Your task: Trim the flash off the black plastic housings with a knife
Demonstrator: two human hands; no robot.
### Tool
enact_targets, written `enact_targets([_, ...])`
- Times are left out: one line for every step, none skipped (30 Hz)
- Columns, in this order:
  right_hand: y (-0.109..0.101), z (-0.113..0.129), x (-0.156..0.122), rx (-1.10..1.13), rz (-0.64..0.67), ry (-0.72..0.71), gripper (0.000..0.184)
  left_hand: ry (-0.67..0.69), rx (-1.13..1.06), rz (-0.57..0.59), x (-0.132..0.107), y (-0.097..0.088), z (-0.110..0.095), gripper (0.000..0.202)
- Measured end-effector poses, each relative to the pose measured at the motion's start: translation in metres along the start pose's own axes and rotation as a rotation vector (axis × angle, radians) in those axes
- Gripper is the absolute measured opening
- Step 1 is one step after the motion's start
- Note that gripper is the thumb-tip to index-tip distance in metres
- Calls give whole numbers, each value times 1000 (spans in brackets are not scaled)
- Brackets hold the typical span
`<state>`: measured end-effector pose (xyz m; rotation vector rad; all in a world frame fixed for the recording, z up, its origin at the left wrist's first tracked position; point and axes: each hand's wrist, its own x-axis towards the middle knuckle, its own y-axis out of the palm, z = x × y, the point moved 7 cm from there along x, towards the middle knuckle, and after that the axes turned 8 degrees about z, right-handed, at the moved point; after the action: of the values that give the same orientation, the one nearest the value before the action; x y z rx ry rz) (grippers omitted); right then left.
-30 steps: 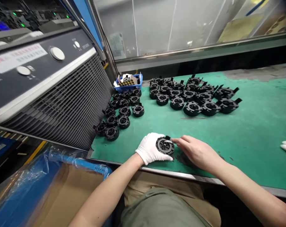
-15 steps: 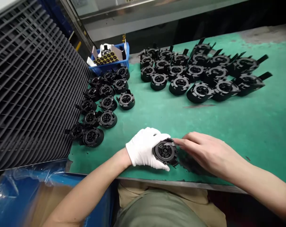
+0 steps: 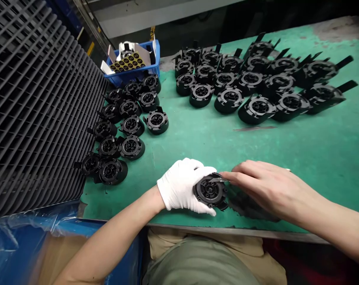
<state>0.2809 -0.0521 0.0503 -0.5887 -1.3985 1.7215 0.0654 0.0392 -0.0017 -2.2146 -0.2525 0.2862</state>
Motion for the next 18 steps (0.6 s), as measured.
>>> enact_targets([-2, 0, 2, 7, 15, -10, 46, -1, -2, -1, 0, 0, 0, 117])
enact_targets([-4, 0, 3, 12, 22, -18, 46, -2, -2, -1, 0, 0, 0, 117])
enact_targets([-5, -1, 3, 16, 22, -22, 46, -3, -2, 0, 0, 0, 0, 116])
enact_targets([-5, -2, 3, 18, 24, -25, 47, -2, 0, 3, 1, 0, 0, 115])
enact_targets([-4, -3, 3, 19, 26, -25, 47, -2, 1, 5, 1, 0, 0, 114])
enact_targets([-3, -3, 2, 18, 24, -23, 48, -1, 2, 5, 1, 0, 0, 114])
enact_targets([-2, -4, 2, 17, 22, -22, 48, -2, 2, 5, 1, -1, 0, 115])
enact_targets([-1, -5, 1, 17, 16, -22, 47, -1, 0, 6, 1, -1, 0, 116])
enact_targets([0, -5, 1, 17, 10, -22, 46, -2, -2, 7, 1, -1, 0, 117])
enact_targets([-1, -4, 1, 16, 4, -22, 44, -4, -5, 8, 1, -1, 0, 119])
enact_targets([-1, -3, 1, 13, -1, -25, 44, -5, -6, 10, 0, -1, 0, 120])
enact_targets([-3, -1, 2, 6, -6, -30, 44, -5, -7, 12, 0, -1, 0, 120])
enact_targets([-5, 0, 3, -4, -11, -34, 44, -7, -5, 13, 0, -1, 0, 120])
enact_targets([-7, 2, 5, -16, -14, -38, 45, -7, -1, 12, 0, -1, 0, 120])
enact_targets([-8, 4, 6, -28, -18, -42, 45, -8, 2, 10, 1, -1, 0, 119])
enact_targets([-10, 5, 7, -39, -23, -47, 45, -8, 5, 8, 1, -1, -1, 119])
enact_targets([-11, 6, 7, -48, -27, -49, 44, -7, 7, 9, 1, -1, -1, 118])
enact_targets([-12, 7, 8, -56, -27, -53, 43, -7, 7, 7, 1, -1, -1, 118])
